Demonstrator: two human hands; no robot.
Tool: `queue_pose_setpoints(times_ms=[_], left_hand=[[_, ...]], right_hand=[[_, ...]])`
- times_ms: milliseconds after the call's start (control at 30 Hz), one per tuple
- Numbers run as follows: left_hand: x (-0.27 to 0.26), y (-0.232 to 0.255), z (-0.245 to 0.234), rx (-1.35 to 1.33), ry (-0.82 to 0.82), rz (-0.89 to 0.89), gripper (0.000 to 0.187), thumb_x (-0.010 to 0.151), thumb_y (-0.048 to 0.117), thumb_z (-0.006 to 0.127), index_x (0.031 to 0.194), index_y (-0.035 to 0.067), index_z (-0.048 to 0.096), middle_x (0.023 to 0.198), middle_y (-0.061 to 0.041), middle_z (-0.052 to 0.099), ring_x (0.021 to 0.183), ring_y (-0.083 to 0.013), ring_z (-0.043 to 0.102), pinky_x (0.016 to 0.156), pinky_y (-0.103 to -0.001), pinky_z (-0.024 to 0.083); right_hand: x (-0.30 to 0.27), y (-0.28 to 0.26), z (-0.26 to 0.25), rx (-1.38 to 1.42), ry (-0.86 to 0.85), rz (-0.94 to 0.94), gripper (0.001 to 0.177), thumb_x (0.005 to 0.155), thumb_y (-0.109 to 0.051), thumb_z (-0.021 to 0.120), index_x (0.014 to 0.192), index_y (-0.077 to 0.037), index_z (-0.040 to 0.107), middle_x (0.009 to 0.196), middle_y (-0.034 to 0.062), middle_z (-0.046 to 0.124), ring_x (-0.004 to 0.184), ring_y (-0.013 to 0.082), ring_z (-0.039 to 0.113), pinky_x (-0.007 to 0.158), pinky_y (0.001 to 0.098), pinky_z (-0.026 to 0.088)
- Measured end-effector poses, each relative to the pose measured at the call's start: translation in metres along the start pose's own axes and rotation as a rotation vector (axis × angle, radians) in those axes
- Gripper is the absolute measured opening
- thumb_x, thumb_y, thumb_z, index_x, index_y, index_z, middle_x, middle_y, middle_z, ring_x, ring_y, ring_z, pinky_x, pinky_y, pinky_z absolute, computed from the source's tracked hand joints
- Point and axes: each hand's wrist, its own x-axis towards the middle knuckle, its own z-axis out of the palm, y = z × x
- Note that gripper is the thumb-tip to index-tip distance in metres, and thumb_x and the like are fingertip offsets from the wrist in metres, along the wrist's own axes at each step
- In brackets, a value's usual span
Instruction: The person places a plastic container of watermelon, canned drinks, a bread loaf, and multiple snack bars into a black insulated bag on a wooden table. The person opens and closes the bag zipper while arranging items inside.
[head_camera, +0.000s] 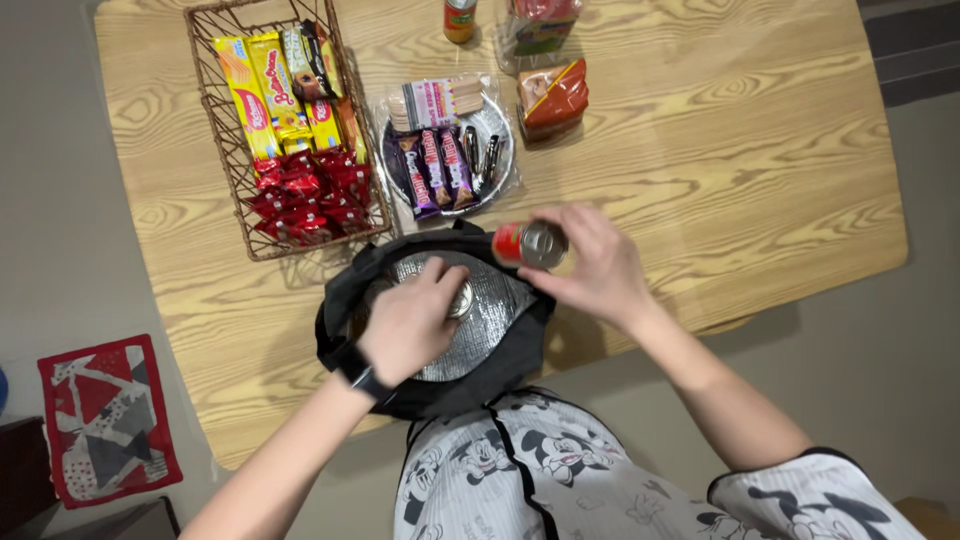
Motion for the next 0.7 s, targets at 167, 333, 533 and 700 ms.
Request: queue_pose_setpoints(times_ms=[167,333,533,700], left_hand=[[0.013,-0.043,0.093,0.128,-0.061,0.027,0.053,0.076,0.001,0.067,0.128,0.007,0.059,0.115,-0.015,0.061,0.09,-0.0365,0.067,0.071,-0.045,0.057],[0.039,-0.083,0.154,0.104,-0.044,0.086,0.041,0.08,0.0,0.064,0.121,0.007,0.062,0.109,-0.014,0.065,0.09,-0.0357,0.069,0.073,-0.046,0.057],[0.074,-0.12,0.192,-0.027,-0.089,0.059,0.031,0.082,0.018,0.074,0.11,0.006,0.065,0.103,-0.017,0.071,0.098,-0.0381,0.069,0.083,-0.049,0.056],[0.089,-0.13,0.199,-0.153,0.011,0.143,0.041,0.073,0.016,0.076,0.111,0.003,0.066,0.105,-0.025,0.069,0.097,-0.043,0.067,0.081,-0.05,0.054]], right_hand=[[-0.028,-0.013,0.008,0.058,-0.01,0.065,0.06,0.069,-0.026,0.092,0.119,-0.007,0.064,0.112,0.009,0.07,0.102,0.0292,0.071,0.085,0.0385,0.058],[-0.043,-0.024,0.006,0.087,0.006,0.028,0.057,0.07,-0.024,0.091,0.118,-0.009,0.065,0.111,0.0086,0.07,0.101,0.0278,0.071,0.087,0.0374,0.058],[-0.057,-0.026,0.033,0.094,-0.188,0.037,0.06,0.066,-0.024,0.089,0.119,-0.011,0.065,0.11,0.01,0.069,0.102,0.0306,0.069,0.086,0.0417,0.057],[-0.057,-0.007,0.078,0.029,-0.381,-0.006,0.066,0.062,-0.014,0.084,0.123,-0.006,0.063,0.114,0.0134,0.068,0.103,0.0348,0.068,0.084,0.0457,0.056]])
